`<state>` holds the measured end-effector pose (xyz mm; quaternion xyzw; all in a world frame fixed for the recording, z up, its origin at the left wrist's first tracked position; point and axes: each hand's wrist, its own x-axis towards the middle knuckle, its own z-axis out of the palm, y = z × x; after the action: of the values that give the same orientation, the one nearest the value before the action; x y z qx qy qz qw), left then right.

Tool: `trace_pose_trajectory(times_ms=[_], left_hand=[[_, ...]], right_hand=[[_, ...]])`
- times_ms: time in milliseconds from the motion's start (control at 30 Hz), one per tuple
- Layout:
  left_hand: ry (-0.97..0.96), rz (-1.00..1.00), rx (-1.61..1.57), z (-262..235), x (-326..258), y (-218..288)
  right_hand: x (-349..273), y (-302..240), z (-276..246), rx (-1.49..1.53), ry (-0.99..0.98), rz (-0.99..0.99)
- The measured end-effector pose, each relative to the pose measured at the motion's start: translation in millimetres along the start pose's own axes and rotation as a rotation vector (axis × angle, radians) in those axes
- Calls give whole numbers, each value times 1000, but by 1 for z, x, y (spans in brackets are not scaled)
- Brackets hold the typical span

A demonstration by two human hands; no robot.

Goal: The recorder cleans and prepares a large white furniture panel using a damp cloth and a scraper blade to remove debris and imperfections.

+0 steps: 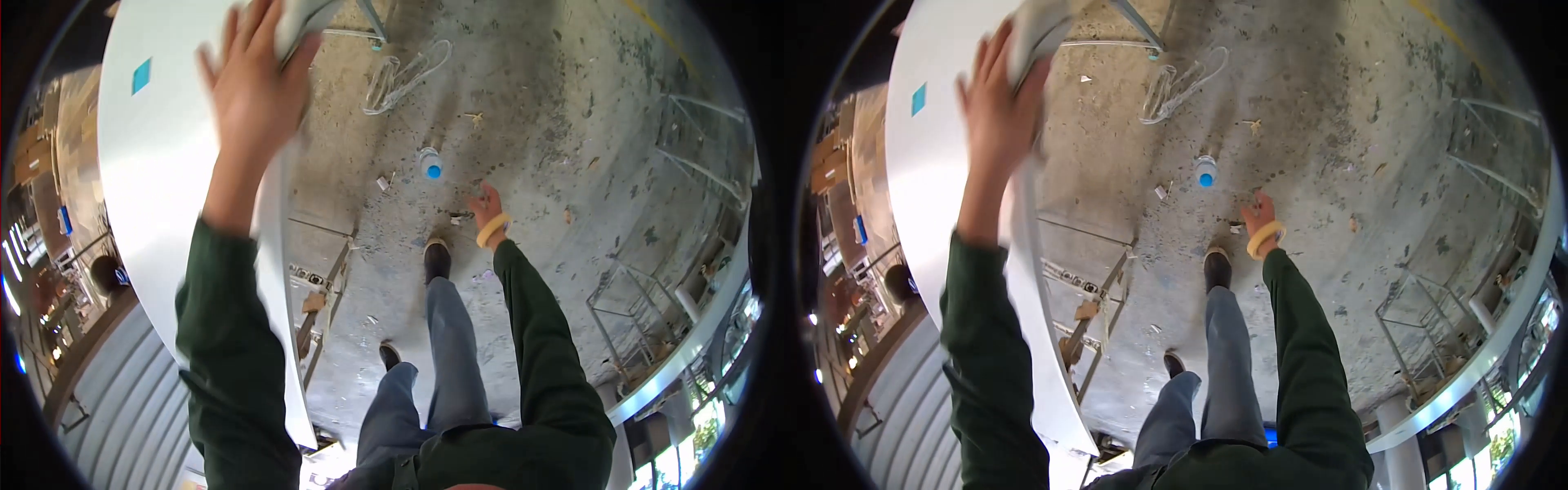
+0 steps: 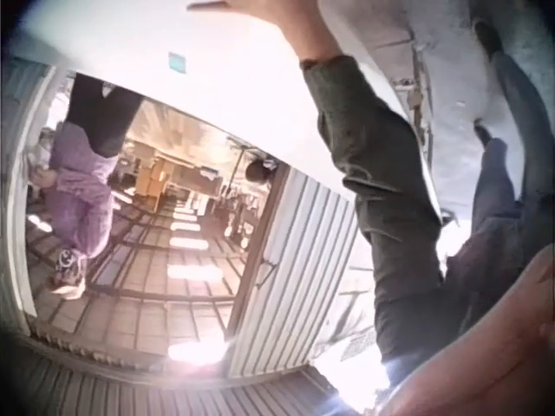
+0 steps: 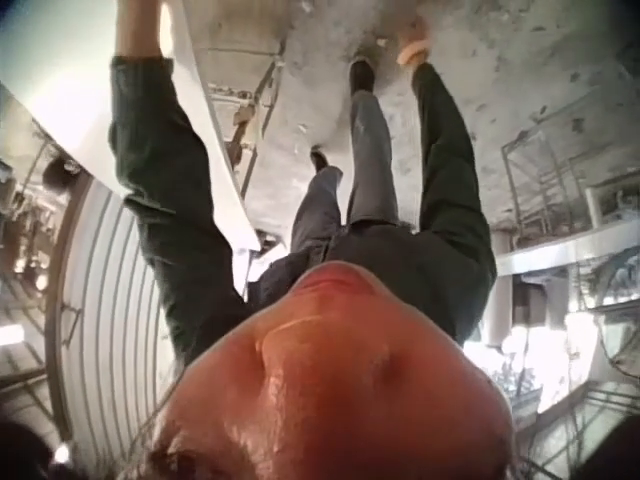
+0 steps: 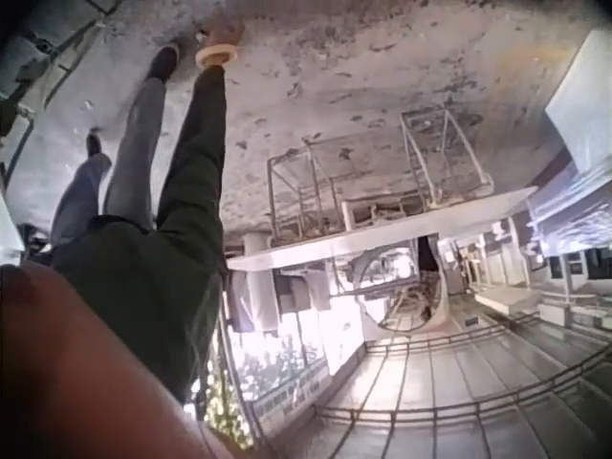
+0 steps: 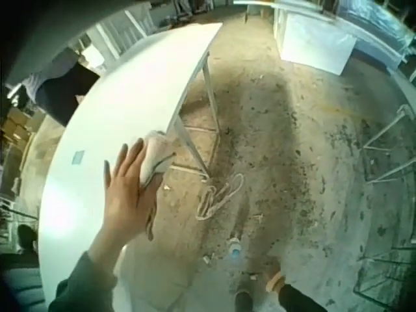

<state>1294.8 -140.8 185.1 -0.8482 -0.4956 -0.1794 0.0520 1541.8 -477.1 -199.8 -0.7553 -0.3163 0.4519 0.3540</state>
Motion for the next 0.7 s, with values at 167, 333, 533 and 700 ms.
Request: trace_pose_trajectory(times_ms=[167, 333, 533, 700], left_hand=[[14, -110, 94, -10, -26, 15], [-306, -371, 58, -90, -200, 55], [-328, -445, -51, -144, -307, 65], [-325, -379, -80, -107, -199, 51]], right_hand=[[-73, -85, -55, 308, -30, 584], [-113, -195, -104, 427, -96, 562], [-113, -346, -71, 535, -400, 270], [-70, -441, -15, 261, -590, -17]])
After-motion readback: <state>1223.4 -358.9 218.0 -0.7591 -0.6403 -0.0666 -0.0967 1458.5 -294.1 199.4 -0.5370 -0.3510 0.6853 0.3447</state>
